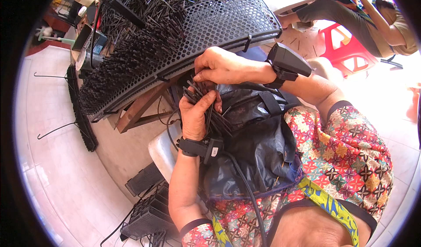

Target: The person repeatedly picks up black plastic hangers and inserts them into a perforated metal rack. The person handles the hangers one at a time, placing them into the rack's holes. The task continues throughout the clip.

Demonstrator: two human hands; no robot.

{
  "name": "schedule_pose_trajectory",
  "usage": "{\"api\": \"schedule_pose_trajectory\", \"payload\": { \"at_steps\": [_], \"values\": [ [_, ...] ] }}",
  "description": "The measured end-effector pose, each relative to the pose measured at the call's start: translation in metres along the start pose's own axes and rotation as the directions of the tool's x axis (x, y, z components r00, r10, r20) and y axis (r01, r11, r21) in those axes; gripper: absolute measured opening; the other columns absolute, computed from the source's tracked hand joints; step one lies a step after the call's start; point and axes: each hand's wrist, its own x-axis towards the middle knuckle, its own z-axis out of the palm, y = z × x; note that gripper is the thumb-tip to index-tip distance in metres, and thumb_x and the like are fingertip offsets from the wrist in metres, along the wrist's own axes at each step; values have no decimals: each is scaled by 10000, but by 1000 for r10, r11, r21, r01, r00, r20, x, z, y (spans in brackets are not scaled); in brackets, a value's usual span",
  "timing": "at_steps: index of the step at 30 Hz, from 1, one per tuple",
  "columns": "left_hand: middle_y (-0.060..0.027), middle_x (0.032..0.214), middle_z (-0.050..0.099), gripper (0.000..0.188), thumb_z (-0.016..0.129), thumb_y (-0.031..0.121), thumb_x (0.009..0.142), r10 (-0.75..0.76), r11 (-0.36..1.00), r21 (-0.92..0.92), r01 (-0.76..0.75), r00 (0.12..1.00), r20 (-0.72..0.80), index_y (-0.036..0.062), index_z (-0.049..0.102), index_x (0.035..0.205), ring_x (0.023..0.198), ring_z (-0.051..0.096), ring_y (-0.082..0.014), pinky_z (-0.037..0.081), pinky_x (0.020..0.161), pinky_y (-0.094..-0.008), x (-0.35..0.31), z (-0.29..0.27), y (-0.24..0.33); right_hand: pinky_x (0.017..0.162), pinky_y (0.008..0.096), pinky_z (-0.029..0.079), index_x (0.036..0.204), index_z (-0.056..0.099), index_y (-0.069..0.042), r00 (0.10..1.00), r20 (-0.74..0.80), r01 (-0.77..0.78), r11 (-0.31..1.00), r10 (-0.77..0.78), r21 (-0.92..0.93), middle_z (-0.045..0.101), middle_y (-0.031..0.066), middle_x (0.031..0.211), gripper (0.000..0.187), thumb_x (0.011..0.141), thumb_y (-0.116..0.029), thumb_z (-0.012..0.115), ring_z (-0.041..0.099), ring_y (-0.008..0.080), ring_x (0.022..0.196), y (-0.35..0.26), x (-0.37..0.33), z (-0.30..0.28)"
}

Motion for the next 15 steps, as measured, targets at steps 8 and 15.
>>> {"api": "schedule_pose_trajectory", "payload": {
  "at_steps": [8,15],
  "values": [
    [-83,745,583,247,635,75,811,-42,999,-33,42,999,13,-14,527,1014,573,545,-135,465,526,-244,2,-3,-4,500,202,448,881,604,6,883,-467,81,966,44,245,628,42,700,139,879,-127,563,555,63,571,-11,8,-36],
    [-103,774,575,226,596,79,836,-35,999,-40,35,999,-4,9,512,1034,578,534,-155,471,516,-268,5,-8,-8,538,380,481,821,585,17,634,-584,260,851,-507,-457,580,193,641,140,819,-123,583,595,355,613,-10,36,-42]
  ]
}}
